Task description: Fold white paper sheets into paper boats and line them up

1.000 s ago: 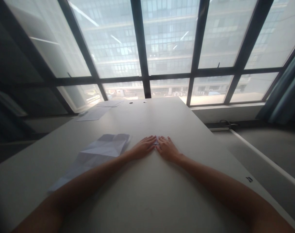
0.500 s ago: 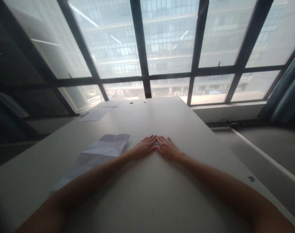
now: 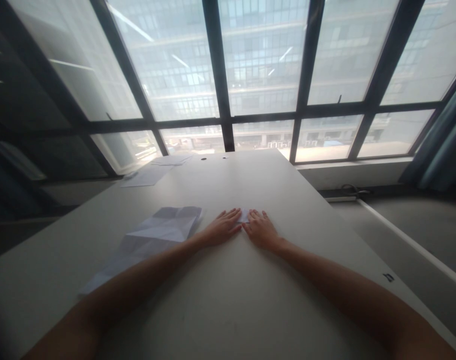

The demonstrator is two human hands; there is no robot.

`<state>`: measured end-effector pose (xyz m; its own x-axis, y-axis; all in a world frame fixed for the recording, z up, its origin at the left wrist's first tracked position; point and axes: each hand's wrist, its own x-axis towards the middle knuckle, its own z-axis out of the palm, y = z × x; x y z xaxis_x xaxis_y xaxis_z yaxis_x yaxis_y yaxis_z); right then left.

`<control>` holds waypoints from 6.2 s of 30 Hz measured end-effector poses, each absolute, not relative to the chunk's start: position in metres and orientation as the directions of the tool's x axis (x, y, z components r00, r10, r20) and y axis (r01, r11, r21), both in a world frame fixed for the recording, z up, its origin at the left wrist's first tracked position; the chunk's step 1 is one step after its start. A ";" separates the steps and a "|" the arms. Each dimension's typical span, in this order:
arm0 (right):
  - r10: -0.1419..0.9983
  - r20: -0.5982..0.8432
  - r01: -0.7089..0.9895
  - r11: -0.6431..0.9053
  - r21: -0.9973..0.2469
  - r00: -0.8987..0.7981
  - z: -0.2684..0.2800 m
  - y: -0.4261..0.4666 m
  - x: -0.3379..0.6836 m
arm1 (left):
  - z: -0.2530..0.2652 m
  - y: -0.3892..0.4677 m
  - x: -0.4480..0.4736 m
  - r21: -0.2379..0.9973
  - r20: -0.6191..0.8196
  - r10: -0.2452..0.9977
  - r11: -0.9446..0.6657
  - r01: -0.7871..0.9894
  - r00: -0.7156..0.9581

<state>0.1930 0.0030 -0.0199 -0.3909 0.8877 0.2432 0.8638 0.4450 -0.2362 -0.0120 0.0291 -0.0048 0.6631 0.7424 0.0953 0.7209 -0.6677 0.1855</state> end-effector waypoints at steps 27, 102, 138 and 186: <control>0.841 0.275 0.779 0.537 -0.323 -0.466 -0.022 0.006 0.196 | -0.010 0.032 -0.013 0.202 0.096 0.724 -0.686 0.699 0.683; 0.802 0.507 0.715 0.552 -0.429 -0.315 -0.010 0.004 0.199 | 0.019 0.019 -0.007 -0.071 0.240 0.716 -0.660 0.748 0.655; 0.664 0.496 0.535 0.746 -0.396 -0.559 -0.016 0.008 0.195 | 0.008 0.040 -0.008 0.897 0.239 0.876 -0.365 0.250 0.420; 0.874 0.332 0.269 0.435 -0.859 -0.354 0.002 0.007 0.192 | 0.029 0.021 -0.017 0.873 -0.078 0.708 -0.292 0.391 0.702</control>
